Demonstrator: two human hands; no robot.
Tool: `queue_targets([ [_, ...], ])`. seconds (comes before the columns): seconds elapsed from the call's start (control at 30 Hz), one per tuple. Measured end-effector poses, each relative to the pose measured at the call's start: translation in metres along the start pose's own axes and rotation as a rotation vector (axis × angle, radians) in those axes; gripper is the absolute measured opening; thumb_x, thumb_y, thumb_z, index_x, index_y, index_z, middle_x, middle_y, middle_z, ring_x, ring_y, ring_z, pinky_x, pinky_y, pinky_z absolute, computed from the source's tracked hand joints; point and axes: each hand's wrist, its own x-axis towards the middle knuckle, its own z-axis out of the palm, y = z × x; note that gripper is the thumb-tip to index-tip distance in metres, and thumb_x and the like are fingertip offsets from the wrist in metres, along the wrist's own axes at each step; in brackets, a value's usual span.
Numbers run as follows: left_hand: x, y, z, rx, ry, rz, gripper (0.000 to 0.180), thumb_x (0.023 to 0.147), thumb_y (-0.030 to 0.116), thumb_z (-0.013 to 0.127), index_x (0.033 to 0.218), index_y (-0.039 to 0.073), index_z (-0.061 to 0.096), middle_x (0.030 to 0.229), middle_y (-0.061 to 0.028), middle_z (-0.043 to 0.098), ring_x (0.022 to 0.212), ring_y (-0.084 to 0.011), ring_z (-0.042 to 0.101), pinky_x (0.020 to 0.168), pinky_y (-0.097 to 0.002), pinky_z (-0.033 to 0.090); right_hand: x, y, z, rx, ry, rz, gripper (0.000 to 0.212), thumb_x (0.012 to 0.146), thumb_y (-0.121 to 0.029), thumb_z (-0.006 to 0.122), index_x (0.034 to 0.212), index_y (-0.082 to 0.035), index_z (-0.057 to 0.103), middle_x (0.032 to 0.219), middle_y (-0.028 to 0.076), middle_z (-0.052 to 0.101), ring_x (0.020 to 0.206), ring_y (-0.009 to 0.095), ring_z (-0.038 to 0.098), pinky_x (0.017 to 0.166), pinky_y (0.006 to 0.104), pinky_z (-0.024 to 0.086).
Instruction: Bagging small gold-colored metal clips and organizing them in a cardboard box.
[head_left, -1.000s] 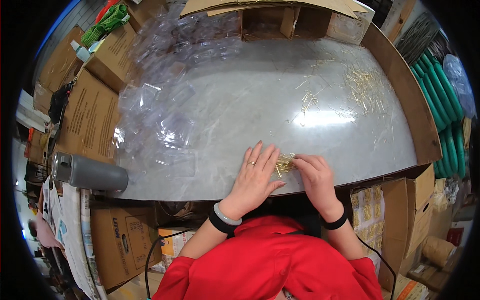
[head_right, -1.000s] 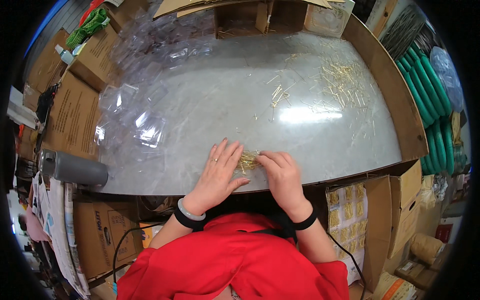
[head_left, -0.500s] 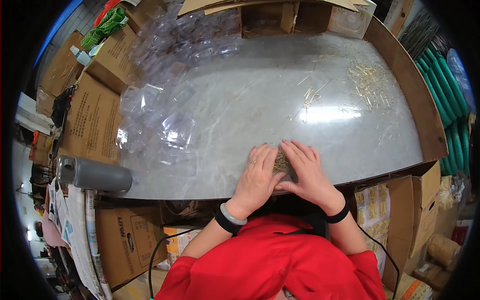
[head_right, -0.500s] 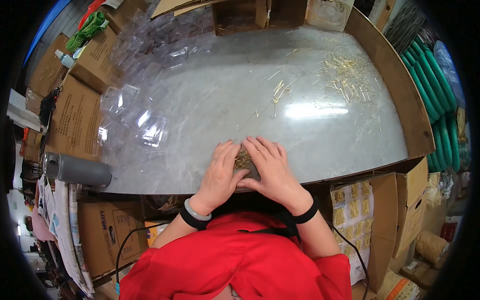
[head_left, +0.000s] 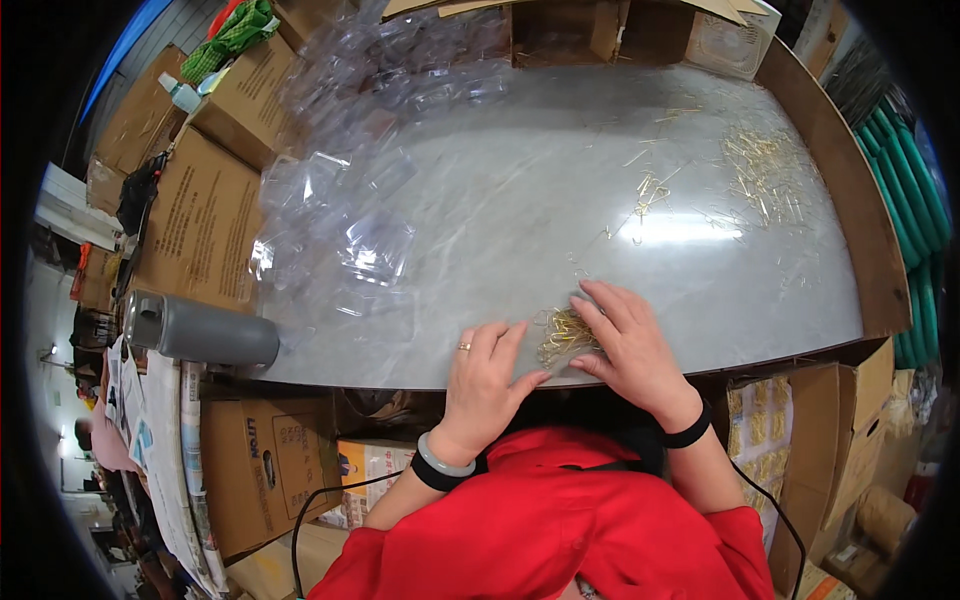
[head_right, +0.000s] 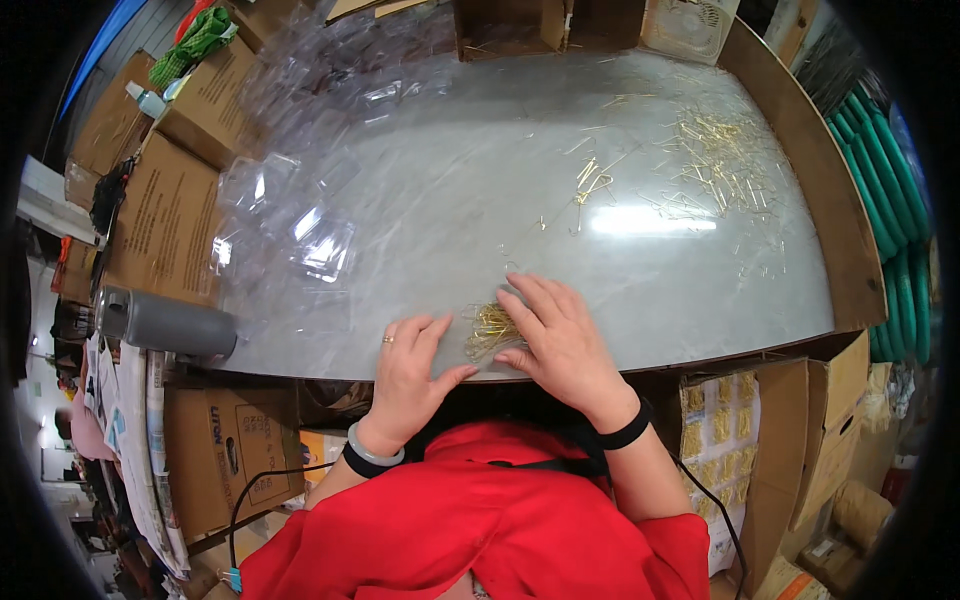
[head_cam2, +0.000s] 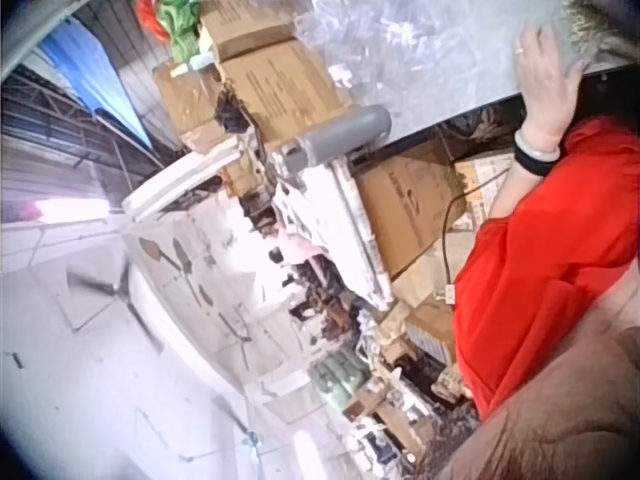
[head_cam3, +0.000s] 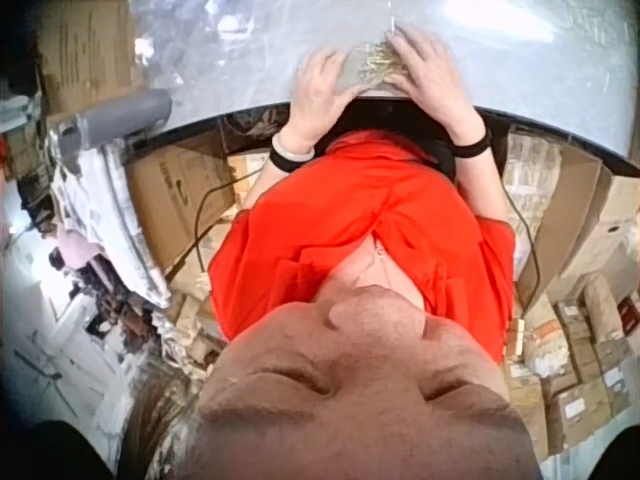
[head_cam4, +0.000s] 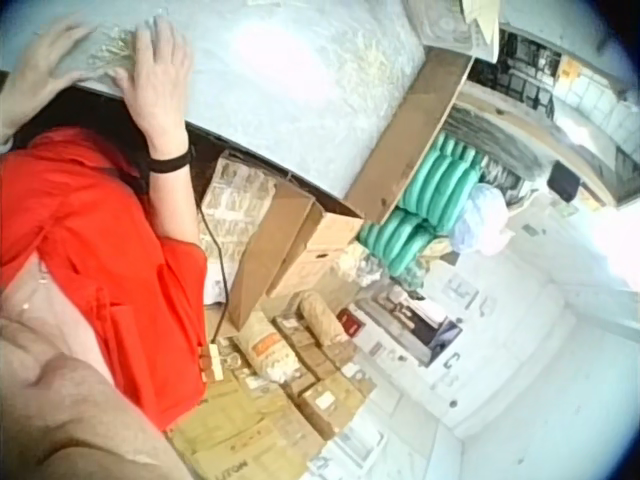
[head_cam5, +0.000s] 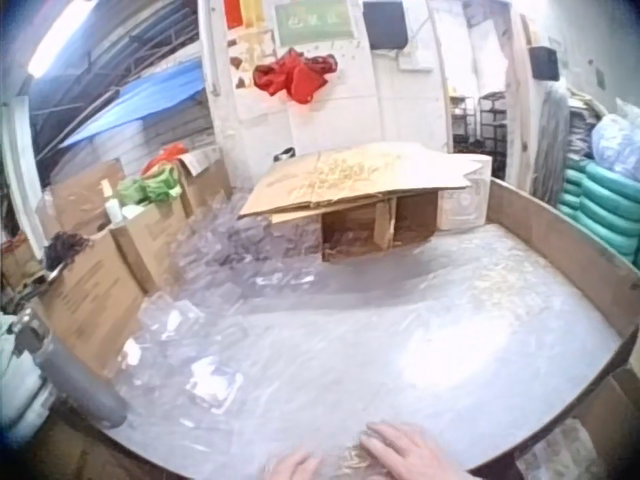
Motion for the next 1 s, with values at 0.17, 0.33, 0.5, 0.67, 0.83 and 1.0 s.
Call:
queue_targets([
  [0.17, 0.010, -0.002, 0.013, -0.096, 0.016, -0.044, 0.035, 0.081, 0.012, 0.076, 0.113, 0.001, 0.064, 0.102, -0.0161, 0.062, 0.095, -0.0384, 0.059, 0.083, -0.0437, 0.047, 0.003, 0.000, 0.001, -0.035, -0.113, -0.094, 0.060, 0.086, -0.022, 0.073, 0.138, -0.003, 0.049, 0.143, 0.013, 0.052, 0.136, 0.032, 0.046, 0.116, 0.0469, 0.035],
  [0.33, 0.028, -0.003, 0.027, -0.173, -0.009, 0.016, 0.033, 0.083, 0.005, 0.072, 0.114, 0.001, 0.063, 0.104, -0.0169, 0.062, 0.098, -0.0390, 0.059, 0.085, -0.0444, 0.047, 0.001, 0.006, 0.002, 0.023, -0.104, -0.128, 0.059, 0.085, -0.019, 0.073, 0.137, -0.003, 0.050, 0.140, 0.013, 0.054, 0.132, 0.032, 0.049, 0.113, 0.0447, 0.039],
  [0.5, 0.029, -0.001, 0.010, -0.226, -0.075, -0.004, 0.051, 0.082, 0.006, 0.073, 0.129, 0.001, 0.055, 0.122, -0.0189, 0.058, 0.114, -0.0395, 0.053, 0.098, -0.0449, 0.044, -0.001, -0.001, 0.001, 0.072, 0.051, 0.019, 0.056, 0.084, -0.015, 0.073, 0.136, -0.005, 0.052, 0.135, 0.013, 0.056, 0.128, 0.033, 0.052, 0.111, 0.0462, 0.040],
  [0.67, 0.038, -0.003, 0.000, -0.041, -0.117, 0.068, 0.062, 0.080, 0.008, 0.076, 0.136, 0.001, 0.051, 0.131, -0.0178, 0.055, 0.120, -0.0386, 0.050, 0.103, -0.0443, 0.042, 0.002, 0.005, 0.000, 0.025, -0.036, -0.113, 0.051, 0.083, -0.013, 0.073, 0.131, -0.008, 0.056, 0.129, 0.009, 0.060, 0.127, 0.030, 0.053, 0.110, 0.0476, 0.041],
  [0.83, 0.040, -0.002, -0.004, -0.035, -0.238, 0.064, 0.053, 0.078, 0.009, 0.077, 0.126, 0.001, 0.059, 0.130, -0.0151, 0.056, 0.116, -0.0366, 0.051, 0.100, -0.0436, 0.044, -0.001, 0.013, -0.001, 0.122, -0.089, -0.193, 0.045, 0.082, -0.012, 0.073, 0.125, -0.009, 0.060, 0.127, 0.009, 0.061, 0.127, 0.029, 0.054, 0.110, 0.0465, 0.041],
  [1.0, 0.035, 0.002, 0.008, -0.004, -0.211, 0.088, 0.039, 0.082, 0.007, 0.072, 0.119, 0.000, 0.063, 0.130, -0.0147, 0.056, 0.116, -0.0369, 0.051, 0.099, -0.0449, 0.044, -0.004, 0.005, -0.001, 0.134, -0.039, -0.091, 0.056, 0.081, -0.013, 0.075, 0.133, -0.008, 0.055, 0.130, 0.013, 0.057, 0.125, 0.035, 0.053, 0.109, 0.0447, 0.042],
])
